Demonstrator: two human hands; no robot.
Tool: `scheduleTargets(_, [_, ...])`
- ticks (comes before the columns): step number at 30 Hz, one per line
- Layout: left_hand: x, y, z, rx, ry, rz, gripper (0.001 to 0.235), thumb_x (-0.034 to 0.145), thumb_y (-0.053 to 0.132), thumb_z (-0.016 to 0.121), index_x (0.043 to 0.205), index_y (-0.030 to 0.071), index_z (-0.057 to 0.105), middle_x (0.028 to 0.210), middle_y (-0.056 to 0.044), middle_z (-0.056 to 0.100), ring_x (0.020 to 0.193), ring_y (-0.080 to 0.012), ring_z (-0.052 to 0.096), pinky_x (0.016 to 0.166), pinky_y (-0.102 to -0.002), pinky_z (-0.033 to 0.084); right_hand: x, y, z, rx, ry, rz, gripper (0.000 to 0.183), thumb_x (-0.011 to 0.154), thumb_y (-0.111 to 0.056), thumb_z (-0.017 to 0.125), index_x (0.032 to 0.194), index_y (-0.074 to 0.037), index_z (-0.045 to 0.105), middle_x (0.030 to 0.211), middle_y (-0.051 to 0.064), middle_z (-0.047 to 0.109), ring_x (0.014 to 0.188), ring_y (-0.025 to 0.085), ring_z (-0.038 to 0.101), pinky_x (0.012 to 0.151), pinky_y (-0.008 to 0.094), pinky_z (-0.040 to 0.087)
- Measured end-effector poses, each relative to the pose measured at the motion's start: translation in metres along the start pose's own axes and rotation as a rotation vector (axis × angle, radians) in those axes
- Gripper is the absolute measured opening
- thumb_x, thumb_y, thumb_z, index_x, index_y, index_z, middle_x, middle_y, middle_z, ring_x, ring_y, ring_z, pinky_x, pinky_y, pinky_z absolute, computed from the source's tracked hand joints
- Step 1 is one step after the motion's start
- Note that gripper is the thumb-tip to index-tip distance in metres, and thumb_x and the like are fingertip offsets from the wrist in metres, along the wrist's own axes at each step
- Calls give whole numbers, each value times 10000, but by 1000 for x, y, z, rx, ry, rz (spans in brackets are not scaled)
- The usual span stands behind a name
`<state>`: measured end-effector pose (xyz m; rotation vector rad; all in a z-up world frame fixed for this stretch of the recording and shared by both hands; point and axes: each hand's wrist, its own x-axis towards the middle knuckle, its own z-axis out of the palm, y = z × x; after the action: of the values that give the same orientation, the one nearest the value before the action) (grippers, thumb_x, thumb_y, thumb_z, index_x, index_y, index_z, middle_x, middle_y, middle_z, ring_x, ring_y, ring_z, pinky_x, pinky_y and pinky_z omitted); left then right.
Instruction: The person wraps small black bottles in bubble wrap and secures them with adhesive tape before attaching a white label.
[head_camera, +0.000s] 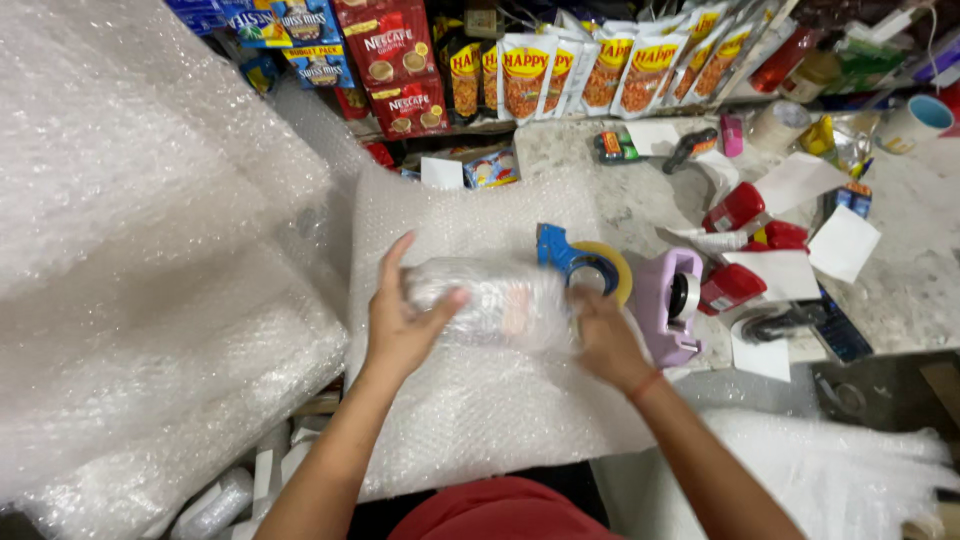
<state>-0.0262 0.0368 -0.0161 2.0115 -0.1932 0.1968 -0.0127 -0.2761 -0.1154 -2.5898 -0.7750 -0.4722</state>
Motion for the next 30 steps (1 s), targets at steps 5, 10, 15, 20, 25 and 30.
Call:
scheduleTargets(5, [-20, -5, 42, -724, -91, -391, 1150, 585, 233, 898, 1549, 232, 269, 1273, -201, 658, 1211, -359, 647, 974, -504, 599, -5, -41, -12, 838, -225, 779, 643, 757, 2, 638, 1399, -35, 621, 1174, 202, 736, 985, 268, 734, 860, 486, 554])
scheduleTargets(10, [-30, 15, 62, -153, -297, -15, 1149, 563, 300, 983, 1515, 133, 360, 1314, -205, 608, 1237, -354, 598, 1032, -463, 499, -1, -57, -42, 1450, 249, 605, 550, 810, -169, 856, 1279, -3, 622, 1242, 192, 637, 1127, 256, 639, 1006, 401, 526])
scheduleTargets(15, [-35, 9, 86, -311, -189, 174, 1031, 614, 408, 983, 1451, 88, 473, 1309, -146, 659, 1199, -309, 700, 1021, -397, 577, 5, -85, -83, 1171, 338, 218, 367, 922, -223, 810, 1230, -77, 674, 1395, 135, 621, 1316, 240, 594, 1159, 414, 475])
scheduleTargets(20, [-48, -29, 107, -151, -25, 391, 1030, 616, 403, 976, 1467, 91, 486, 1215, -155, 662, 1071, -312, 717, 936, -402, 594, 19, -105, -144, 107, 56, -74, 559, 661, -393, 893, 1129, -160, 696, 1427, 148, 542, 1310, 309, 497, 1050, 425, 366])
scheduleTargets(25, [-52, -59, 125, -113, 6, 404, 1037, 699, 529, 893, 1496, 76, 407, 1245, -186, 649, 1091, -336, 711, 939, -409, 596, -8, -89, -128, 950, 84, 74, 151, 872, -203, 827, 1006, -177, 765, 1491, 132, 513, 1446, 273, 471, 1232, 465, 334])
scheduleTargets(30, [-57, -63, 130, -197, 90, 424, 928, 898, 643, 757, 1539, 143, 308, 1335, -189, 621, 1154, -331, 711, 993, -412, 598, -68, -68, -17, 890, 342, 314, 542, 998, -143, 621, 1491, -57, 412, 1611, 147, 389, 1527, 274, 355, 1270, 437, 269])
